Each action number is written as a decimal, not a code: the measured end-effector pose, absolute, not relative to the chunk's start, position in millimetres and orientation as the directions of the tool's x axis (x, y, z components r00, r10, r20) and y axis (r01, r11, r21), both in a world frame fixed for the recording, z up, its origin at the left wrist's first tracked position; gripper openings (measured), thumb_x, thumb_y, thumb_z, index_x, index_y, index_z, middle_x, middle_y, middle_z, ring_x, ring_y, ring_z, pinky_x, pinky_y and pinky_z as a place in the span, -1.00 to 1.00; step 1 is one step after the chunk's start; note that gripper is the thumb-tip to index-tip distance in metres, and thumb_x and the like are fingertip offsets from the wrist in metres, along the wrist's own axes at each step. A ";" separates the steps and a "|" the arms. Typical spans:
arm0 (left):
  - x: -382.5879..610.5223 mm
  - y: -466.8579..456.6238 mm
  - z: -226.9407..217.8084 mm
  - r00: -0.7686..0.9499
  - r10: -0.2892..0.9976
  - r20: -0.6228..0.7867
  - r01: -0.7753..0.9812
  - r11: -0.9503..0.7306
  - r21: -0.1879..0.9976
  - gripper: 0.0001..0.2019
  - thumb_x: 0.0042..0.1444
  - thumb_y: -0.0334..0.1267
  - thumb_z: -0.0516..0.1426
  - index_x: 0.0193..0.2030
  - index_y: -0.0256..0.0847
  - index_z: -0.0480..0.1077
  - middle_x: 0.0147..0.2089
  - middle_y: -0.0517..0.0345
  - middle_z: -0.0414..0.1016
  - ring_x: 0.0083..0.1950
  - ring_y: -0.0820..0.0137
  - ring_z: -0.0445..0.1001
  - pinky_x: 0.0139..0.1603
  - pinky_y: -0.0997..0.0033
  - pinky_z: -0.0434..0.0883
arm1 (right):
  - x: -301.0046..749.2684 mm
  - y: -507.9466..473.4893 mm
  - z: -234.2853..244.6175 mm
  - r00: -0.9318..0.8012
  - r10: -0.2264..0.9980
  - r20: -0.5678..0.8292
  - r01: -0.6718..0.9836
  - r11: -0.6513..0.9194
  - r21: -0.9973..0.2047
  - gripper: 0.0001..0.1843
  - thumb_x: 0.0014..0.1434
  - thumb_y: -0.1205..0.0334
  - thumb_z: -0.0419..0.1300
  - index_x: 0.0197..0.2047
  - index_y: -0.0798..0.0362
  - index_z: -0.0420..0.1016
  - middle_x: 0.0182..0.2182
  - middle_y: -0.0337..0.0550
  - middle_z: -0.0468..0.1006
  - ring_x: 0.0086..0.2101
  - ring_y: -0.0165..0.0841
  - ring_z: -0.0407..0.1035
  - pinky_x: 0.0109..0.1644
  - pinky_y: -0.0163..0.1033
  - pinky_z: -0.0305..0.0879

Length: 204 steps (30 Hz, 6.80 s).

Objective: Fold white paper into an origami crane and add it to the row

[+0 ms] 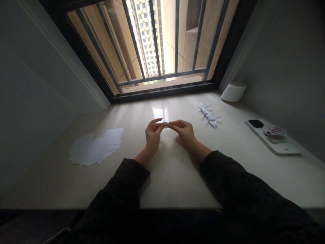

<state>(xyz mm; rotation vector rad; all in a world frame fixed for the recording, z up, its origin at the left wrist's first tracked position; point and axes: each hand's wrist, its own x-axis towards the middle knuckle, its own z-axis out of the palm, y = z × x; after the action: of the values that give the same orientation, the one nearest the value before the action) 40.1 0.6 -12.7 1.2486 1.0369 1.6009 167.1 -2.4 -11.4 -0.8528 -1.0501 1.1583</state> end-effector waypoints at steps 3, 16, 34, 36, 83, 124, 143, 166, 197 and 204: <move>38.2 0.9 -14.0 -0.137 0.940 0.312 -0.082 -0.324 0.942 -0.64 -0.05 -0.15 0.28 -0.10 -0.21 0.42 -0.34 0.12 0.58 -0.26 0.37 0.57 -0.11 0.31 0.48 | 169.2 1.0 -16.4 0.064 0.981 0.183 -0.284 0.193 -0.939 -0.62 -0.22 -0.03 0.42 -0.39 0.04 0.55 -0.41 -0.12 0.64 -0.33 -0.21 0.55 -0.09 -0.04 0.46; 31.3 0.4 -16.3 0.098 0.977 0.188 0.195 -0.204 0.959 -0.69 -0.11 0.01 0.27 -0.35 -0.20 0.52 -0.38 0.09 0.60 -0.34 0.33 0.57 -0.41 0.45 0.44 | 185.5 11.2 -19.4 0.080 0.917 0.391 0.083 0.384 -0.919 -0.70 -0.04 0.10 0.31 -0.22 0.00 0.50 -0.46 -0.24 0.58 -0.38 -0.31 0.49 -0.17 -0.14 0.39; 32.0 -2.1 -9.8 0.206 0.978 0.020 0.239 -0.070 0.969 -0.71 -0.09 -0.02 0.26 -0.43 -0.24 0.50 -0.40 0.04 0.58 -0.35 0.33 0.55 -0.53 0.53 0.33 | 181.8 7.4 -15.4 0.028 0.949 0.315 -0.026 0.316 -0.949 -0.68 -0.09 0.02 0.35 -0.27 0.01 0.59 -0.44 -0.18 0.62 -0.39 -0.28 0.50 -0.22 -0.14 0.40; 32.0 -2.7 -7.0 0.189 0.982 -0.004 0.234 -0.041 0.971 -0.71 -0.09 -0.02 0.26 -0.43 -0.25 0.49 -0.38 0.01 0.59 -0.32 0.32 0.55 -0.53 0.55 0.31 | 180.5 7.8 -15.0 0.067 0.960 0.273 -0.081 0.278 -0.957 -0.71 -0.10 0.00 0.35 -0.35 0.02 0.61 -0.41 -0.15 0.63 -0.37 -0.26 0.50 -0.24 -0.15 0.40; 32.2 0.1 -9.5 0.048 0.999 0.018 0.010 -0.018 1.000 -0.64 -0.12 0.04 0.26 -0.38 -0.26 0.50 -0.29 -0.03 0.58 -0.19 0.26 0.54 -0.33 0.40 0.42 | 182.2 6.6 -15.7 0.175 0.888 0.426 0.188 0.394 -0.900 -0.76 0.01 -0.01 0.26 -0.35 -0.04 0.61 -0.33 -0.15 0.63 -0.27 -0.26 0.47 -0.24 -0.17 0.32; 39.9 -4.7 -8.5 -0.037 0.996 0.083 -0.002 -0.083 0.997 -0.65 -0.10 0.01 0.26 -0.29 -0.25 0.51 -0.29 0.03 0.57 -0.19 0.29 0.53 -0.30 0.40 0.43 | 180.2 7.1 -19.3 0.011 0.842 0.539 0.438 0.480 -0.760 -0.79 0.19 0.09 0.09 -0.41 -0.02 0.40 -0.39 -0.14 0.50 -0.30 -0.24 0.33 -0.16 -0.11 0.24; 37.4 -3.0 -9.6 -0.032 0.997 0.069 0.051 -0.067 0.996 -0.65 -0.11 0.04 0.26 -0.34 -0.24 0.53 -0.32 0.00 0.60 -0.20 0.25 0.55 -0.33 0.41 0.38 | 182.5 6.1 -15.8 -0.018 0.825 0.564 0.447 0.511 -0.734 -0.81 0.19 0.12 0.12 -0.42 -0.04 0.44 -0.39 -0.17 0.53 -0.30 -0.24 0.34 -0.15 -0.11 0.24; 30.6 3.3 -18.2 -0.091 0.984 0.151 0.185 -0.132 0.974 -0.66 -0.03 0.05 0.21 -0.36 -0.23 0.51 -0.37 0.05 0.59 -0.30 0.31 0.54 -0.40 0.46 0.33 | 186.3 9.0 -14.9 0.153 0.926 0.344 0.188 0.314 -0.931 -0.59 0.14 -0.13 0.11 -0.42 0.02 0.54 -0.46 -0.19 0.55 -0.36 -0.32 0.42 -0.22 -0.22 0.23; 29.3 -1.3 -14.8 -0.057 0.929 0.365 0.486 -0.293 0.824 -0.73 0.09 0.02 0.13 -0.35 -0.13 0.49 -0.36 0.16 0.57 -0.29 0.37 0.52 -0.41 0.49 0.32 | 187.3 12.8 -17.3 0.057 0.976 0.211 0.107 0.205 -0.973 -0.62 -0.01 -0.12 0.22 -0.56 0.04 0.53 -0.54 -0.17 0.54 -0.42 -0.30 0.40 -0.20 -0.19 0.23; 28.9 -0.2 -15.7 -0.064 0.925 0.374 0.439 -0.311 0.843 -0.74 0.09 -0.01 0.14 -0.35 -0.15 0.49 -0.36 0.16 0.57 -0.29 0.38 0.53 -0.33 0.46 0.36 | 184.9 15.3 -20.9 0.023 0.990 0.141 -0.043 0.142 -0.989 -0.58 -0.08 -0.17 0.26 -0.53 0.06 0.54 -0.55 -0.19 0.51 -0.43 -0.34 0.36 -0.18 -0.19 0.23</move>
<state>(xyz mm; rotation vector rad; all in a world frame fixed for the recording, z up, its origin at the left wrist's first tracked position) 28.9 -0.2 -15.7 1.7444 1.4568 1.3574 184.9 15.3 -20.9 -1.0813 -1.2257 1.1104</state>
